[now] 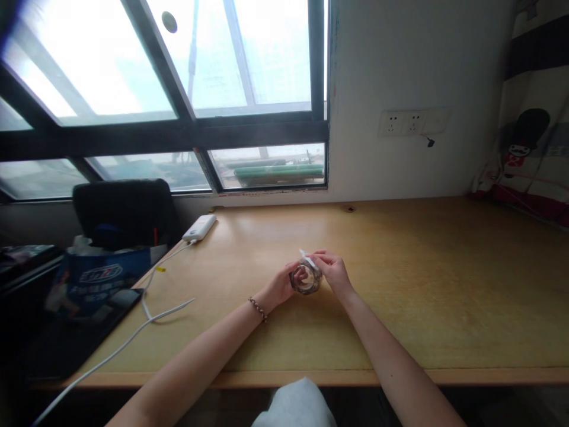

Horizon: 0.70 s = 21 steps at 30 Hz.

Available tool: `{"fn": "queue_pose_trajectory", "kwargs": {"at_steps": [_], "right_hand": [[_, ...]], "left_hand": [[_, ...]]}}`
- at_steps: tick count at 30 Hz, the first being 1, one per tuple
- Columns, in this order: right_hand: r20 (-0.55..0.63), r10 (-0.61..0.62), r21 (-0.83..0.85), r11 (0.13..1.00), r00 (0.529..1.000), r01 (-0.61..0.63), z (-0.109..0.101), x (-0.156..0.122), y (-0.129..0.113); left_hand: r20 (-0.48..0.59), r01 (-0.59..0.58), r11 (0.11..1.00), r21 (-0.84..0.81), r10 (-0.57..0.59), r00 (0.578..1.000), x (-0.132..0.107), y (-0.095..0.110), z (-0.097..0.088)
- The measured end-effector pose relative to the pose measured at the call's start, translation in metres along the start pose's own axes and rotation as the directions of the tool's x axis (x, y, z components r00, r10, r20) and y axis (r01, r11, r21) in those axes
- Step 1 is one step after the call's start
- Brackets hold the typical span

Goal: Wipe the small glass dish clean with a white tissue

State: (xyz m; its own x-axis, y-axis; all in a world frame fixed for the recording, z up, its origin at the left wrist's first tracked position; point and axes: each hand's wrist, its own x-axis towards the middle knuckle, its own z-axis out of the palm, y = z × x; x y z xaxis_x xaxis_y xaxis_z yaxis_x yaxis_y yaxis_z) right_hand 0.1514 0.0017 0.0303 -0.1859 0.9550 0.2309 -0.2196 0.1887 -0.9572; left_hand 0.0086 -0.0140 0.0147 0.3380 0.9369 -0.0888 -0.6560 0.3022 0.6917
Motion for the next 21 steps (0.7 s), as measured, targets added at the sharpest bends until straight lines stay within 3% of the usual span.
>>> {"fn": "queue_pose_trajectory", "kwargs": {"at_steps": [5, 9, 15, 21], "right_hand": [[0.119, -0.035, -0.027, 0.999, 0.992, 0.038, 0.003, -0.002, -0.009], [0.041, -0.031, -0.005, 0.999, 0.999, 0.031, 0.003, 0.0, -0.004], [-0.081, -0.035, -0.015, 0.999, 0.996, 0.034, -0.001, 0.007, 0.019], [-0.1, 0.057, 0.137, 0.99, 0.993, -0.043, 0.0, 0.008, 0.032]], "left_hand": [[-0.04, 0.02, 0.996, -0.092, -0.023, 0.999, 0.005, -0.005, -0.005], [-0.121, 0.007, 0.981, -0.195, -0.031, 0.992, 0.008, -0.007, -0.006], [-0.153, -0.051, 0.951, -0.304, 0.005, 0.988, 0.011, 0.0, -0.009], [-0.054, -0.062, 0.925, -0.376, 0.045, 0.998, 0.011, 0.004, -0.002]]}}
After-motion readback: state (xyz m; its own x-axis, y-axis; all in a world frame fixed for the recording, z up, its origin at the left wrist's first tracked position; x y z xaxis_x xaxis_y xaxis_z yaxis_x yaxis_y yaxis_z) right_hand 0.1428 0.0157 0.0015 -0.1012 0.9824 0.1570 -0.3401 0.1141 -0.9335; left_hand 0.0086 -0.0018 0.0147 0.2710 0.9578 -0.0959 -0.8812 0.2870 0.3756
